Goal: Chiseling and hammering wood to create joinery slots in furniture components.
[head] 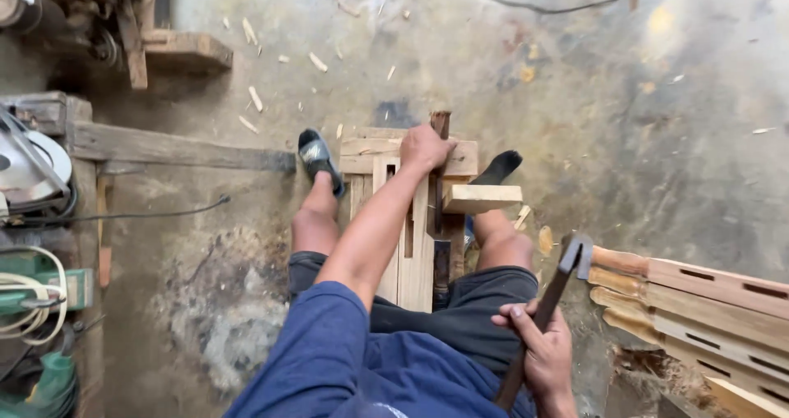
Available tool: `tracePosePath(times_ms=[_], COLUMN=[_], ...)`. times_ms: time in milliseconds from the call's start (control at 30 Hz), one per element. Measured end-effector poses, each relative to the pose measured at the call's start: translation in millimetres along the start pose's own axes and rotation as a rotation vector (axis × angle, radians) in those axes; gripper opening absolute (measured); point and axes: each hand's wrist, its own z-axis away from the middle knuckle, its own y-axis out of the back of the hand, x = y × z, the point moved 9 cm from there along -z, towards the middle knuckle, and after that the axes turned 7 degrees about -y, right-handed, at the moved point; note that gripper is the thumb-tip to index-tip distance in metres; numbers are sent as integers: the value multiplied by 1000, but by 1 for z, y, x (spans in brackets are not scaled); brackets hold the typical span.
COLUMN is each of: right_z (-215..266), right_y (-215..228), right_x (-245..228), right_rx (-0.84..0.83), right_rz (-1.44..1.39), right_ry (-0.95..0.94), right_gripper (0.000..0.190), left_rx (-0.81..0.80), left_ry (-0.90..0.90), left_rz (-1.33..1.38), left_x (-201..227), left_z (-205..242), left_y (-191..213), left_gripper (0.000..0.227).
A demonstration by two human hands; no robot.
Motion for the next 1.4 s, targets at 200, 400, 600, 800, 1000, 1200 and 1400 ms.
tracePosePath(times_ms=[200,400,600,800,1000,1200,1400], right_z=[-38,-45,-35,-33,-59,-83,-89], right_y=[-20,-83,-129,-155,-190,-213,-217], right_x=[-49,-96,-102,-104,-164,-207,-209], right_rx=[5,-160,-169,-190,-273,-306,-291], right_rz=[116,93,123,238,609,453,426], right_ry=[-51,38,8,-20,370,411,444], right_gripper=[12,10,12,13,19,24,28], left_rx=[108,352,220,198,276,356,156], left_ry=[-207,-654,-641,-601,-615,-693,-639], left_rz=[1072,1351,1472,1044,803,784,851], left_x=[-6,-13,-19,-19,-3,12,7], left_z=[-1,86,94,76,73,103,87], left_y=[74,161,122,82,80,107,80], left_gripper=[35,38,50,49,32,39,58])
